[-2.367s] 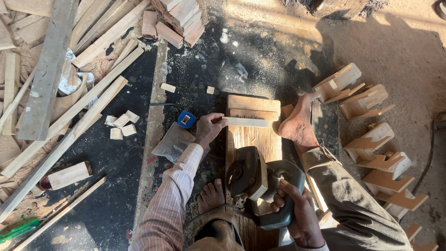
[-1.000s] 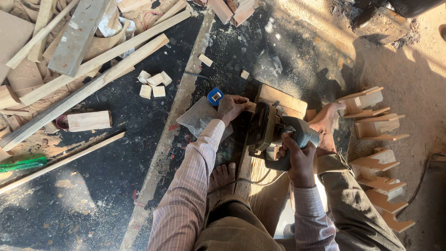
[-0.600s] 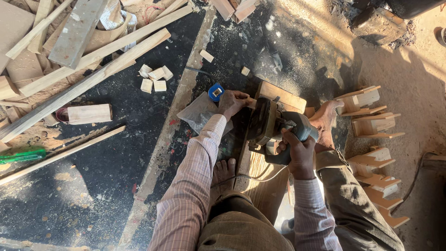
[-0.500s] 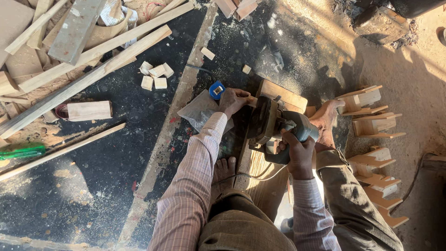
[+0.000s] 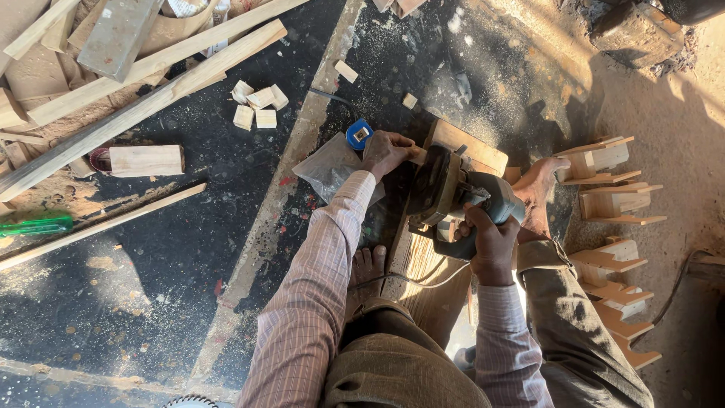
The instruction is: The person uses a handheld circular saw to cut small wooden blocks on a workbench. They repeatedly position each block against a guide, cut it, and place the cut pieces aside. The person is barefoot and sitting on the floor during the task.
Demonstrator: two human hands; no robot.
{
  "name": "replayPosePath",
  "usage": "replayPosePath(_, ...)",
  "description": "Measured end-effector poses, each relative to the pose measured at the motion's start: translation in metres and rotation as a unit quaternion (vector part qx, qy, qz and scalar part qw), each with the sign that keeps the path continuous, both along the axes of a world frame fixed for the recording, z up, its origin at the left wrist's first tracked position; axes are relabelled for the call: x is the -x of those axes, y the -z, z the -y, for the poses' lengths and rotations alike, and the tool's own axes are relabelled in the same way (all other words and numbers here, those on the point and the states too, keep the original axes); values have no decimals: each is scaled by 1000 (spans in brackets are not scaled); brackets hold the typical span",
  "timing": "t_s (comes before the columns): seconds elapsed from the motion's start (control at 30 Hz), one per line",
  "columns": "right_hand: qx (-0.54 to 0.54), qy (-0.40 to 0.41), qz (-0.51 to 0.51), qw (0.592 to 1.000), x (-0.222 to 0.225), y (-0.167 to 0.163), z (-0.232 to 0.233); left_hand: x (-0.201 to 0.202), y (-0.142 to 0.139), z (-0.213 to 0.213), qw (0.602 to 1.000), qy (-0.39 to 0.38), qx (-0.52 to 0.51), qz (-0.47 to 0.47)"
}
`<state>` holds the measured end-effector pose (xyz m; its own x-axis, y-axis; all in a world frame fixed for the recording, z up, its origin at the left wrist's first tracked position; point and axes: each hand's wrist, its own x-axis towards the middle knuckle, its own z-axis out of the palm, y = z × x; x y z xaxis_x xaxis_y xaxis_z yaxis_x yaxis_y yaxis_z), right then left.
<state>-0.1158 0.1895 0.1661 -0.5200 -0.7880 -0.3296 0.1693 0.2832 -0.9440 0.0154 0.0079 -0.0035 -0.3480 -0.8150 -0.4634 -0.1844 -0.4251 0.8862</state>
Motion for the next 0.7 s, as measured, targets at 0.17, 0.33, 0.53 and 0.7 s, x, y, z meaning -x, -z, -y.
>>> replayPosePath(0.17, -7, 7, -1, 1000, 0, 1, 0, -1, 0, -1, 1000, 1, -14, -7)
replayPosePath(0.33, -3, 7, 4, 1000, -2, 1, 0, -2, -3, 0, 1000, 0, -17, -3)
replayPosePath(0.53, -1, 14, 10, 1000, -4, 3, 0, -3, -4, 0, 1000, 0, -13, 8)
replayPosePath(0.7, -2, 16, 15, 1000, -4, 6, -1, -2, 1, 1, 1000, 5, -7, 19)
